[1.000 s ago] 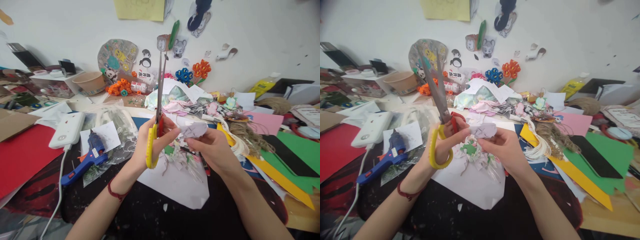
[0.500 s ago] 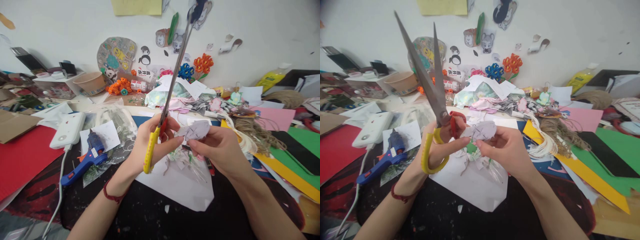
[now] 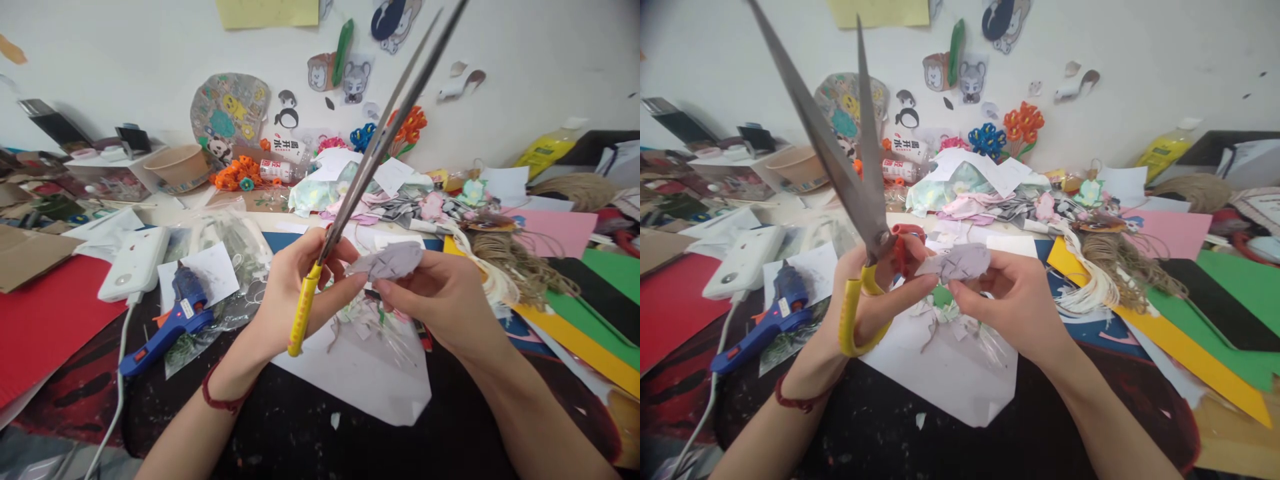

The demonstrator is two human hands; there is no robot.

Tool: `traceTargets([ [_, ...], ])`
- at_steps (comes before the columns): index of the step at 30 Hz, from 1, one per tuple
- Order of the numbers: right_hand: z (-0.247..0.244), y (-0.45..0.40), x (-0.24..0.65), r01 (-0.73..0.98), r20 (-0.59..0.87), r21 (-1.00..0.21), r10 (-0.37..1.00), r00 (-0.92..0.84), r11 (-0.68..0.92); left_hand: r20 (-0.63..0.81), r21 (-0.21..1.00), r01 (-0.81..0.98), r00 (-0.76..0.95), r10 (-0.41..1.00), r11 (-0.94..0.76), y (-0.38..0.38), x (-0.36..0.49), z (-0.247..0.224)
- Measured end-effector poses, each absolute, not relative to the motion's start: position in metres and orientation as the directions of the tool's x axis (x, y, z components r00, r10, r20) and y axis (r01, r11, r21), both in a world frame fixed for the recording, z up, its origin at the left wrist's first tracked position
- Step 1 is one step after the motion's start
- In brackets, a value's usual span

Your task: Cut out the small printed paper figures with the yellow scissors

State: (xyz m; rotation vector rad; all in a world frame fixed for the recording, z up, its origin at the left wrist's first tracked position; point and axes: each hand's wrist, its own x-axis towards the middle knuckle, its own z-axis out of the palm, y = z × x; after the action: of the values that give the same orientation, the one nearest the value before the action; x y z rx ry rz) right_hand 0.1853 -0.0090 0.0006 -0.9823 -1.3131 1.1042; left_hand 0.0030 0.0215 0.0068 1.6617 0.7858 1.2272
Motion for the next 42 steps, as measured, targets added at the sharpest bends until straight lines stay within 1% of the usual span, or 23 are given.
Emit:
traceTargets([
  [6,0.0,-0.01,0.186,-0.073,0.196,-0.979,0.98,-0.04,0.192,0.362,0.926,-0.012,0.323,0.875,-0.378,0.022,0.001,0.006],
  [13,-0.002,-0.01,0.19,-0.114,0.11,-0.988,0.993,-0.042,0.105,0.337,0.935,-0.01,0.327,0.883,-0.354,0.022,0.001,0.006],
  [19,0.002,-0.007,0.189,-0.213,0.065,-0.976,0.992,-0.104,0.042,0.351,0.931,-0.015,0.318,0.881,-0.365,0.02,0.004,0.007],
  [22,0.004,-0.006,0.189,-0.257,0.043,-0.966,0.992,-0.118,0.012,0.387,0.916,-0.019,0.297,0.873,-0.4,0.019,0.004,0.009],
  [24,0.004,-0.006,0.19,-0.278,0.017,-0.96,0.99,-0.14,-0.023,0.44,0.892,-0.025,0.269,0.857,-0.45,0.02,0.003,0.009],
  [28,0.004,-0.004,0.193,-0.302,-0.096,-0.937,0.962,-0.255,-0.174,0.544,0.836,-0.042,0.187,0.818,-0.547,0.022,0.003,0.007],
  [30,0.003,-0.003,0.194,-0.301,-0.139,-0.923,0.936,-0.324,-0.241,0.536,0.84,-0.026,0.198,0.82,-0.543,0.023,0.004,0.006],
  [33,0.002,-0.002,0.195,-0.297,-0.169,-0.907,0.903,-0.394,-0.299,0.501,0.862,-0.038,0.22,0.837,-0.506,0.022,0.006,0.004],
  [37,0.001,-0.002,0.195,-0.289,-0.215,-0.89,0.885,-0.414,-0.351,0.485,0.874,-0.108,0.22,0.846,-0.473,0.021,0.007,0.002],
  [42,0.0,-0.003,0.196,-0.276,-0.206,-0.896,0.878,-0.433,-0.347,0.459,0.887,-0.069,0.239,0.856,-0.457,0.022,0.003,0.006],
])
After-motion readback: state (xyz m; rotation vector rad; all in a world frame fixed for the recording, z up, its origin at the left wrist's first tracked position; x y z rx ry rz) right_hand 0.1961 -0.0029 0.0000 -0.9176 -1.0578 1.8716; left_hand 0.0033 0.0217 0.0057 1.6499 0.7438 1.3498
